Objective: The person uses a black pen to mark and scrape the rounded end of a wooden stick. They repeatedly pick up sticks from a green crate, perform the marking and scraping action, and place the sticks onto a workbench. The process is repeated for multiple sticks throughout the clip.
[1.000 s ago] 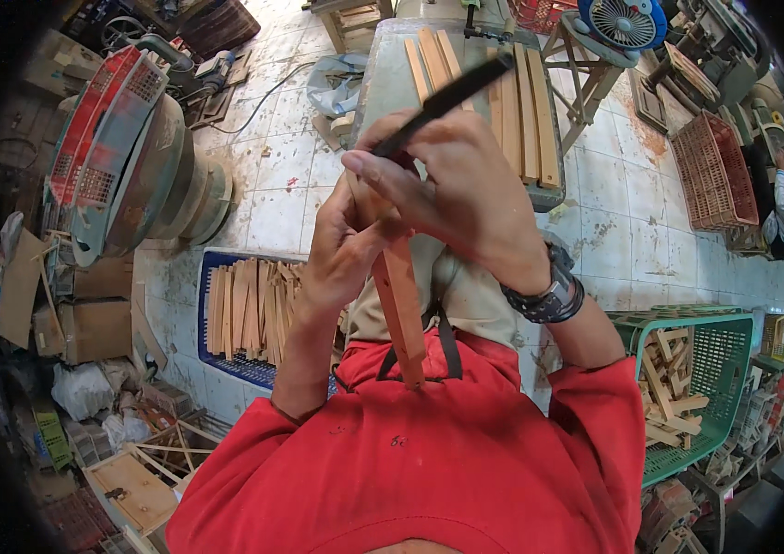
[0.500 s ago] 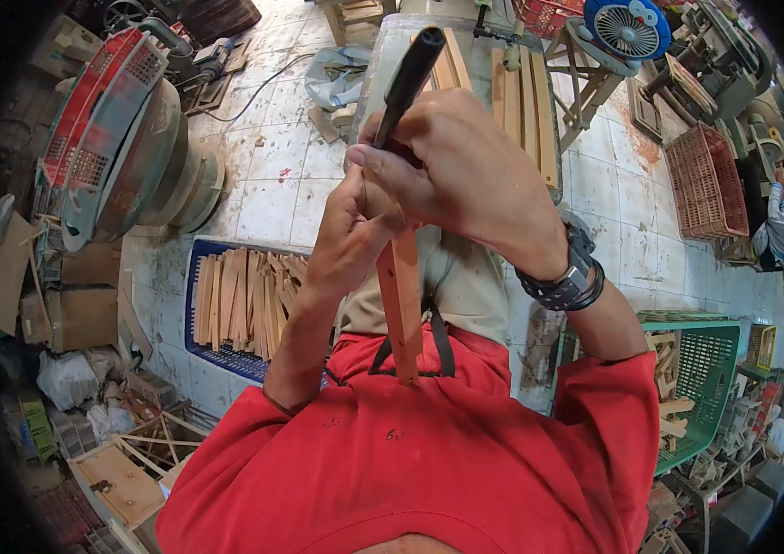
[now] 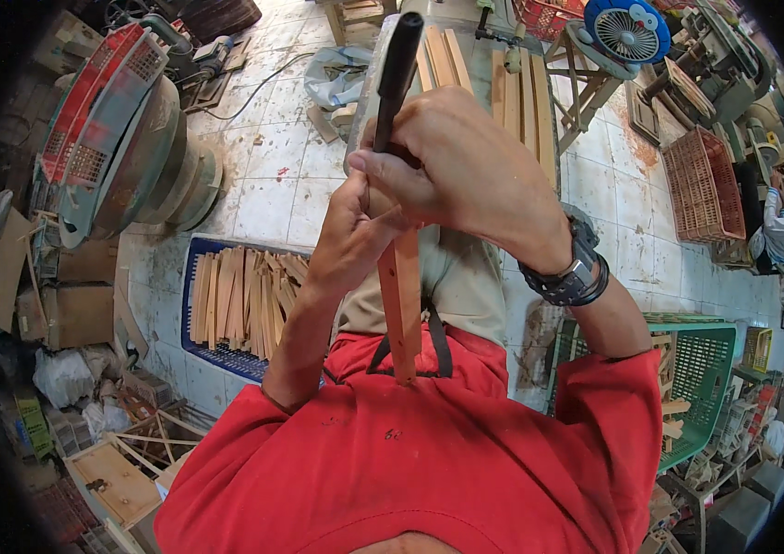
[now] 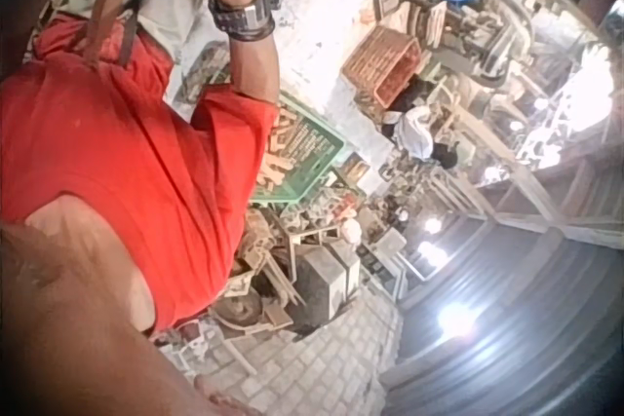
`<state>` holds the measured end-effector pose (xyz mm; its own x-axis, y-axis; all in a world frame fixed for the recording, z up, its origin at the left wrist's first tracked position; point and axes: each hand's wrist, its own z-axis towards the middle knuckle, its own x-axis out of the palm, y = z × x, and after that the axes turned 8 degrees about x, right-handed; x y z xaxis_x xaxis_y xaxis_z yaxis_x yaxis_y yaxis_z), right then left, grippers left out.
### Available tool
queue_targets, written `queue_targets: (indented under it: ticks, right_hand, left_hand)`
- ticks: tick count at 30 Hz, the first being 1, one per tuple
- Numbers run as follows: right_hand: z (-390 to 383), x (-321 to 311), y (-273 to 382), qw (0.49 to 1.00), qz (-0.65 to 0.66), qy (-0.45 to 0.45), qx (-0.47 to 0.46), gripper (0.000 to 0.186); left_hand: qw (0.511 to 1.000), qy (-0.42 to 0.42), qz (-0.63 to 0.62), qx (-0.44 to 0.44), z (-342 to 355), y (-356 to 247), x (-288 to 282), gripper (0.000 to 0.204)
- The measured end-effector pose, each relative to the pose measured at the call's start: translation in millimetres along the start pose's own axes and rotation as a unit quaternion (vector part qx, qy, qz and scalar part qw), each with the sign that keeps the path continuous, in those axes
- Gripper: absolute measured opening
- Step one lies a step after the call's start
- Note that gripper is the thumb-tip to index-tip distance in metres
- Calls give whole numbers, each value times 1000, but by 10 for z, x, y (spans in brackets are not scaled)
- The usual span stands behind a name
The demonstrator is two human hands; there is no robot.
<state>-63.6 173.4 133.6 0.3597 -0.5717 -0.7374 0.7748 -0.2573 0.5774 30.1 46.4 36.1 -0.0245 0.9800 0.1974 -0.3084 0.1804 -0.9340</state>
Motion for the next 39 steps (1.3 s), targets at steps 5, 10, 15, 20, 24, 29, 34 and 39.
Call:
queue_targets:
  ticks: [5, 10, 15, 20, 24, 29, 34, 39]
  right_hand:
    - [23, 9, -42, 999, -37, -28, 12, 42]
    - [44, -15, -57, 997, -24, -31, 65, 37]
    - [-177, -77, 32, 953, 210, -162, 150, 23]
    - [-854, 486, -75, 886, 330, -203, 256, 22]
    - [-1192, 1185, 87, 939, 183, -171, 236, 64]
    - [-1357, 1654, 96, 846, 366, -185, 341, 50]
    - [-1514, 1540, 76, 814, 426, -136, 372, 41]
    - [-1675, 1619, 44, 776, 435, -211, 405, 40]
  left_hand:
    - [1000, 3, 16, -12, 13, -27, 7, 37]
    - [998, -18, -4, -57, 8, -53, 12, 45]
    - [986, -15, -134, -96, 4, -127, -36, 62]
    - [975, -32, -197, -97, 31, -70, -160, 65]
    - [974, -45, -205, -87, 62, 107, -168, 67]
    - [958, -69, -268, -72, 82, 442, -150, 72]
    - [928, -92, -349, -93, 158, 518, -163, 51]
    - [975, -148, -130, -104, -76, 760, 22, 49]
